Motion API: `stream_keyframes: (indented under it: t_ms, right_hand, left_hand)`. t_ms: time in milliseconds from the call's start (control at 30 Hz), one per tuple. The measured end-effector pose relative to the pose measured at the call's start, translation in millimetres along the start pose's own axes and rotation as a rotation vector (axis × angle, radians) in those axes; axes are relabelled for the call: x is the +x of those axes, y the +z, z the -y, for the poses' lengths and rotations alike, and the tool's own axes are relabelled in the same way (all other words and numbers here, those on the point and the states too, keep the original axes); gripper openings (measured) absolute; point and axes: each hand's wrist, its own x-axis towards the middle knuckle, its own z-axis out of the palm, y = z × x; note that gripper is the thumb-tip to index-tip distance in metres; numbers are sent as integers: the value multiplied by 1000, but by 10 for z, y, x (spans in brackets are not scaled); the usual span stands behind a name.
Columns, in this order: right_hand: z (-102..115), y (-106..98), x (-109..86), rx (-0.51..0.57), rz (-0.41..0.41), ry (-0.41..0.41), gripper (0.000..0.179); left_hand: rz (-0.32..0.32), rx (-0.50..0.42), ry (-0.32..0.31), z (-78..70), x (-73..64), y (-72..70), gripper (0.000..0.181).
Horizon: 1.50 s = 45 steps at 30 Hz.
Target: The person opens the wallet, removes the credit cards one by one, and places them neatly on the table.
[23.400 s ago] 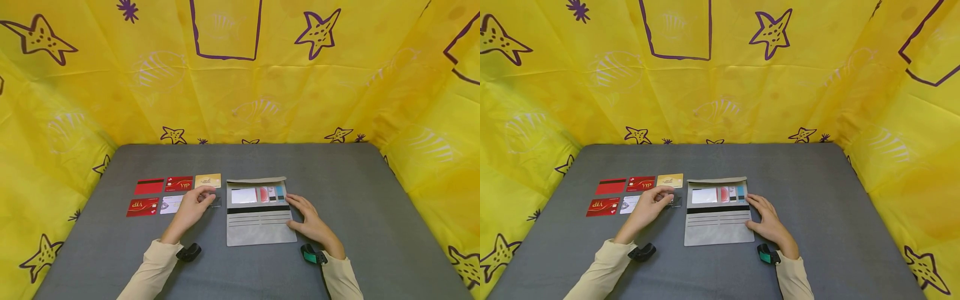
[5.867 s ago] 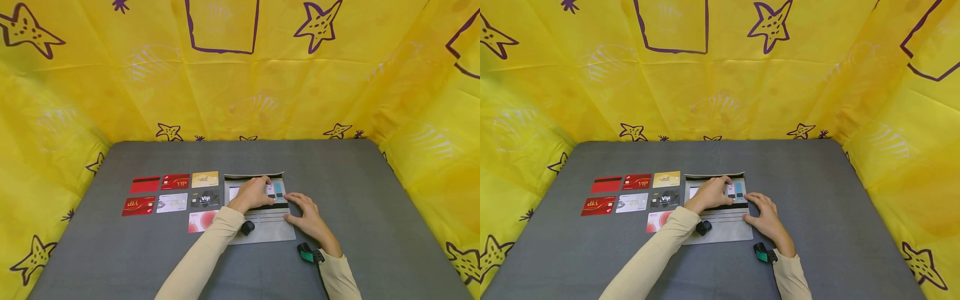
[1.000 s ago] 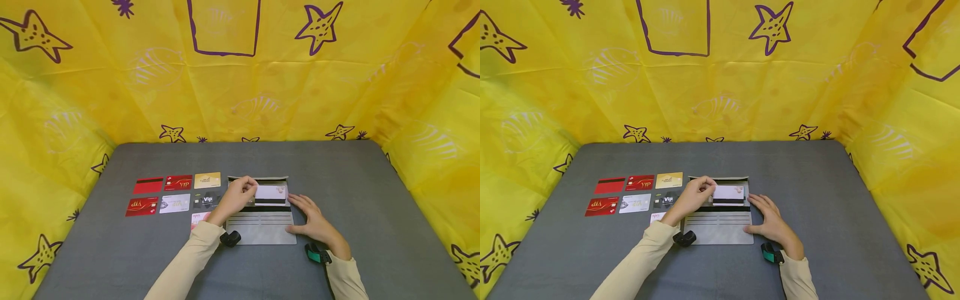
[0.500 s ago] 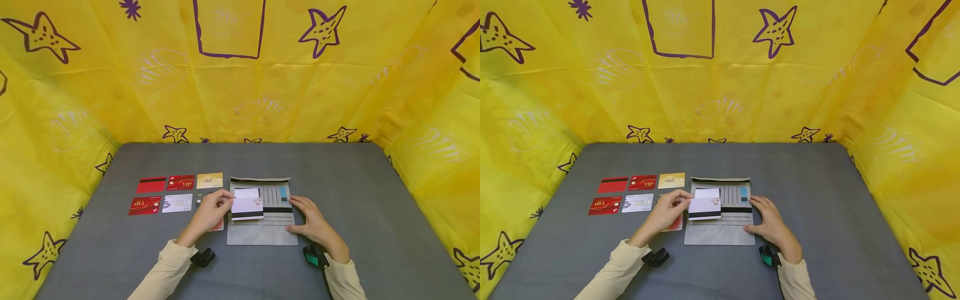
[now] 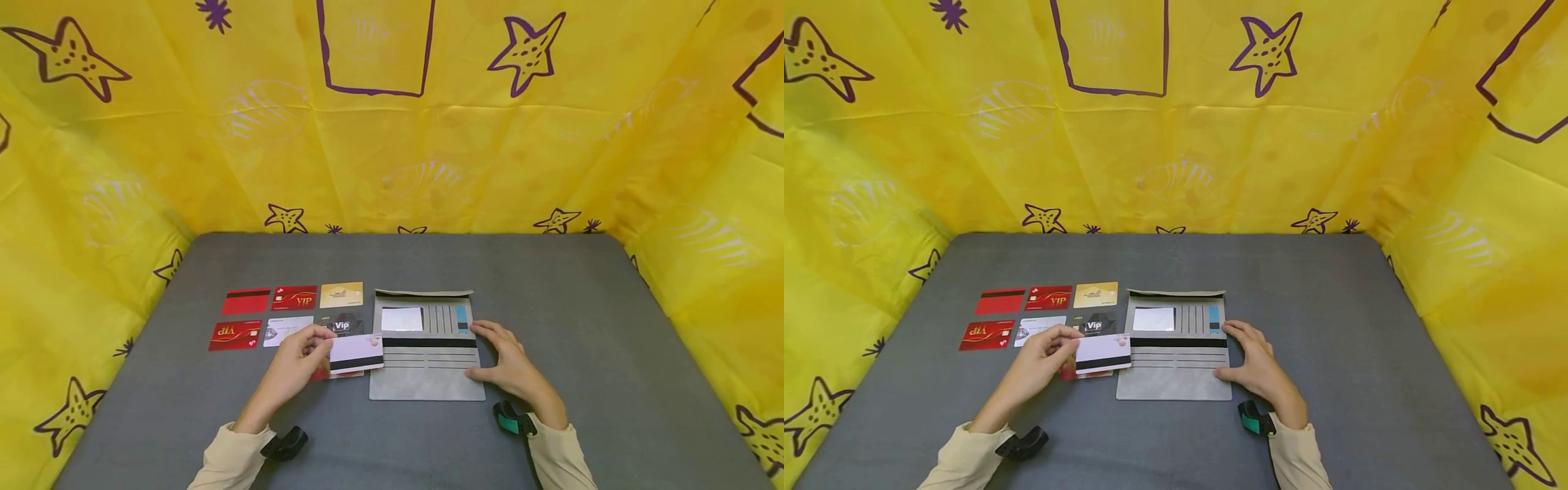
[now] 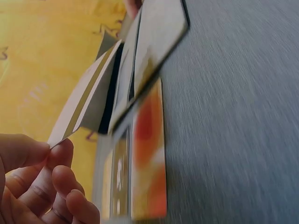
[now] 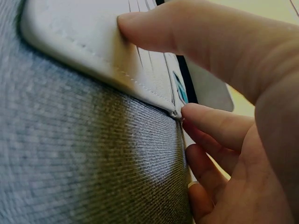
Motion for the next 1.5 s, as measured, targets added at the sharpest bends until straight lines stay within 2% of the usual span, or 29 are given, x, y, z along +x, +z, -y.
stream_keyframes:
  t_ms: [267, 467, 733, 1067, 1300, 1500]
  right_hand:
    - [-8, 11, 4, 33, 10, 14, 81]
    - [-24, 26, 6, 54, 12, 25, 83]
    - [-58, 29, -4, 69, 6, 20, 82]
    - [-64, 29, 1, 72, 8, 24, 81]
    - [-71, 27, -1, 71, 2, 21, 81]
    - [-75, 37, 6, 77, 4, 28, 81]
  left_hand:
    - [-59, 83, -84, 167, -143, -323, 19]
    - [-95, 131, -73, 324, -226, -506, 19]
    - [-125, 172, -60, 500, -289, -654, 21]
    - [-156, 201, -98, 690, -355, -767, 21]
    - [-160, 288, -109, 752, -349, -763, 20]
    - [-156, 302, -120, 775, -331, -741, 23]
